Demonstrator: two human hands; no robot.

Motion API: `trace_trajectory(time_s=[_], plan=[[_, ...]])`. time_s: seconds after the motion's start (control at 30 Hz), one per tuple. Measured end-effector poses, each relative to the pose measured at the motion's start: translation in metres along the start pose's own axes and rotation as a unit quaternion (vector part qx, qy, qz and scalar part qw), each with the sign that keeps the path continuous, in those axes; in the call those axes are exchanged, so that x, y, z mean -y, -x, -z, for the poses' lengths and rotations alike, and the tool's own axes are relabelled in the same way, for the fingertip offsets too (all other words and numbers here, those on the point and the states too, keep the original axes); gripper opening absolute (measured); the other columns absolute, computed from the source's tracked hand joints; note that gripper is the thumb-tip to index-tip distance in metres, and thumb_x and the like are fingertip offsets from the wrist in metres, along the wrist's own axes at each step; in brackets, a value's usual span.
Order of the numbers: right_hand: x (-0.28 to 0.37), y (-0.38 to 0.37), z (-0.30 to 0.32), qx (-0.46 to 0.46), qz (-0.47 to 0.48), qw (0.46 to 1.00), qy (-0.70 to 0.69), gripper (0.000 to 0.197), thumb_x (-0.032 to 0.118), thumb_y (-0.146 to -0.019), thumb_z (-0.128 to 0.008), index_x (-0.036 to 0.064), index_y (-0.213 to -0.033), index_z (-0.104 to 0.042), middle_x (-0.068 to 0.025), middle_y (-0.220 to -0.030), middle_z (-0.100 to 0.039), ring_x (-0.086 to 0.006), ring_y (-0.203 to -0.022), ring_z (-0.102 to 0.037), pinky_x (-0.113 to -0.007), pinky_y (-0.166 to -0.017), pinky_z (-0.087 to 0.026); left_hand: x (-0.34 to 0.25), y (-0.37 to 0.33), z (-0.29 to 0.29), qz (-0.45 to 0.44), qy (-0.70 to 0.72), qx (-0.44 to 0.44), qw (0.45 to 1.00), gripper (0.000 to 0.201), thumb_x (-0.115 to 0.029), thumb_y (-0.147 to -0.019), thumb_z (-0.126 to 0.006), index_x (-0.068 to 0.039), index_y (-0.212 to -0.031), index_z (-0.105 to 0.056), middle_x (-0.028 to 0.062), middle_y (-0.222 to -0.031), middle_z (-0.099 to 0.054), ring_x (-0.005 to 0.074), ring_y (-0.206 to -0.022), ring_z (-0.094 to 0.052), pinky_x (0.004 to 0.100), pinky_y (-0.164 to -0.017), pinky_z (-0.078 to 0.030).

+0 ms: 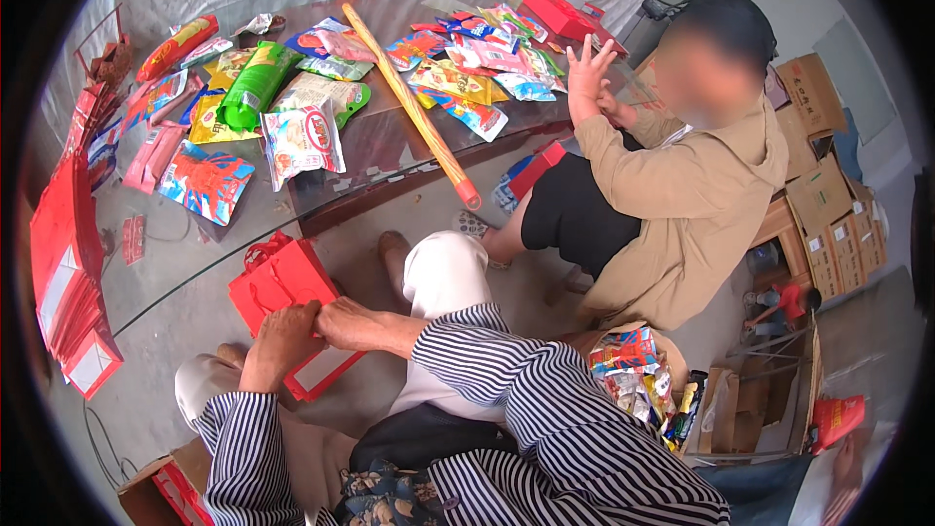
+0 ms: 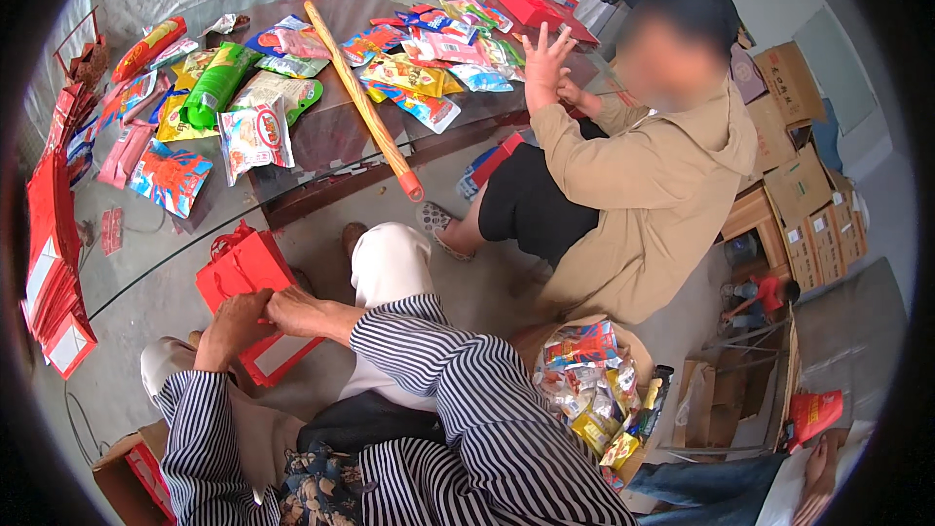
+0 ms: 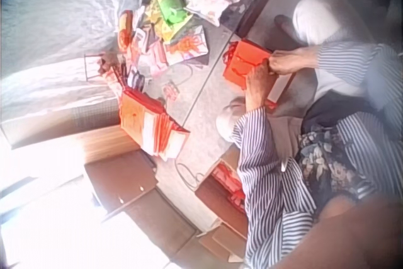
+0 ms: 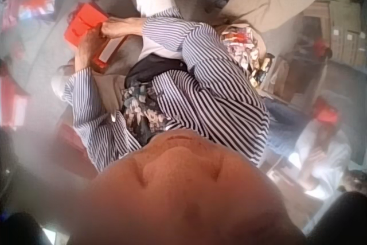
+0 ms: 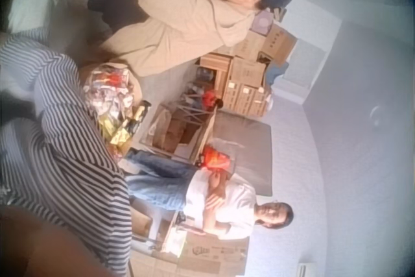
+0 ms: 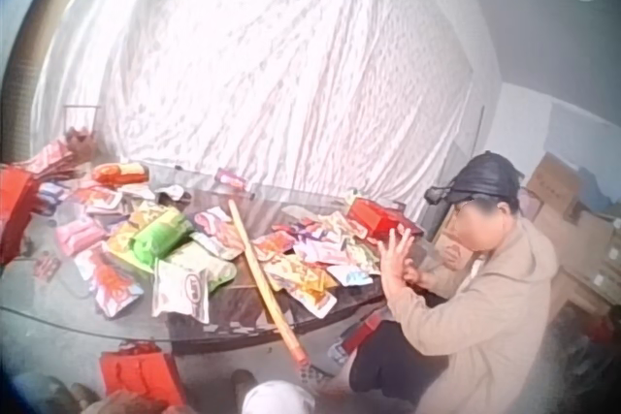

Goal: Packing small snacks and items into red gift bags.

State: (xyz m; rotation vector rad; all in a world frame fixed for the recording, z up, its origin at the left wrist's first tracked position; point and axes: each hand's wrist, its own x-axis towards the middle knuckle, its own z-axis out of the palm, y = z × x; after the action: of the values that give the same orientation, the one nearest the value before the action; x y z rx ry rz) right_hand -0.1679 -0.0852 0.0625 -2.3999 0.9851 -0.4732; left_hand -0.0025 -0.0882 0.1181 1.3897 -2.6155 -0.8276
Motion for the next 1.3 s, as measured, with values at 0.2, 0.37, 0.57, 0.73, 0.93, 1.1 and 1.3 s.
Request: trace_trajectory(time_s=[0.2, 0.37, 0.57, 0.73, 0.93, 1.1, 1.3], plan=[[0.007, -0.003, 0.003, 0.028, -0.001, 1.000, -0.013, 0.004, -0.001, -0.068, -0.061, -0.0024, -0.071, -0.063, -0.0221, -0.071, -0.063, -0.0387, -0.070, -0.065, -0.045, -0.060, -0.052, 0.004, 0.005, -0.001, 0.007, -0.010, 0.001, 1.000, 0.037, -0.017, -0.072, -0.073, -0.003, -0.103, -0.058, 0.0185, -0.091, -0.068, 0.0354, -0.090, -0.066, 0.0473, -0.078, -0.052], [0.006, -0.003, 0.005, 0.060, -0.027, 0.998, -0.012, 0.007, 0.000, -0.070, -0.063, -0.0020, -0.077, -0.064, -0.0222, -0.076, -0.064, -0.0394, -0.073, -0.065, -0.046, -0.062, -0.051, 0.003, 0.003, -0.003, 0.000, 0.000, 0.002, 1.000, 0.039, -0.018, -0.071, -0.074, -0.003, -0.104, -0.059, 0.0188, -0.092, -0.068, 0.0353, -0.090, -0.066, 0.0472, -0.078, -0.052], [0.004, -0.002, 0.004, 0.063, -0.031, 0.998, -0.009, 0.008, 0.000, -0.071, -0.063, -0.0017, -0.078, -0.064, -0.0219, -0.076, -0.064, -0.0392, -0.073, -0.065, -0.046, -0.063, -0.051, 0.000, 0.002, 0.001, 0.007, 0.001, 0.004, 1.000, 0.037, -0.017, -0.071, -0.074, -0.003, -0.102, -0.059, 0.0192, -0.091, -0.068, 0.0353, -0.090, -0.066, 0.0471, -0.078, -0.052], [0.014, 0.000, 0.015, 0.023, 0.004, 1.000, -0.016, 0.005, 0.000, -0.070, -0.062, -0.0018, -0.074, -0.064, -0.0208, -0.072, -0.064, -0.0381, -0.070, -0.065, -0.045, -0.061, -0.052, -0.001, 0.004, 0.001, 0.014, 0.006, 0.001, 1.000, 0.034, -0.016, -0.071, -0.073, -0.002, -0.100, -0.060, 0.0196, -0.090, -0.067, 0.0356, -0.089, -0.066, 0.0471, -0.078, -0.052], [0.010, -0.001, 0.010, 0.044, -0.020, 0.998, -0.027, 0.008, -0.001, -0.070, -0.062, -0.0012, -0.078, -0.065, -0.0207, -0.074, -0.064, -0.0383, -0.073, -0.065, -0.045, -0.061, -0.052, 0.002, 0.003, -0.002, 0.010, 0.006, 0.000, 1.000, 0.033, -0.015, -0.071, -0.072, -0.002, -0.098, -0.059, 0.0192, -0.088, -0.068, 0.0357, -0.089, -0.066, 0.0466, -0.078, -0.051], [0.012, -0.002, 0.011, 0.049, -0.028, 0.998, -0.036, 0.009, -0.001, -0.071, -0.061, 0.0001, -0.079, -0.064, -0.0201, -0.075, -0.064, -0.0386, -0.074, -0.064, -0.046, -0.063, -0.051, -0.002, 0.006, 0.003, 0.010, 0.015, 0.006, 1.000, 0.036, -0.017, -0.072, -0.075, -0.002, -0.101, -0.060, 0.0190, -0.090, -0.067, 0.0352, -0.092, -0.065, 0.0459, -0.081, -0.050], [0.009, -0.001, 0.007, 0.048, -0.016, 0.998, -0.026, 0.009, 0.001, -0.073, -0.061, 0.0003, -0.082, -0.064, -0.0200, -0.074, -0.064, -0.0384, -0.074, -0.065, -0.046, -0.062, -0.051, -0.001, 0.006, 0.003, 0.012, 0.009, 0.008, 1.000, 0.038, -0.019, -0.071, -0.077, -0.002, -0.102, -0.060, 0.0183, -0.092, -0.067, 0.0350, -0.093, -0.065, 0.0459, -0.081, -0.050]])
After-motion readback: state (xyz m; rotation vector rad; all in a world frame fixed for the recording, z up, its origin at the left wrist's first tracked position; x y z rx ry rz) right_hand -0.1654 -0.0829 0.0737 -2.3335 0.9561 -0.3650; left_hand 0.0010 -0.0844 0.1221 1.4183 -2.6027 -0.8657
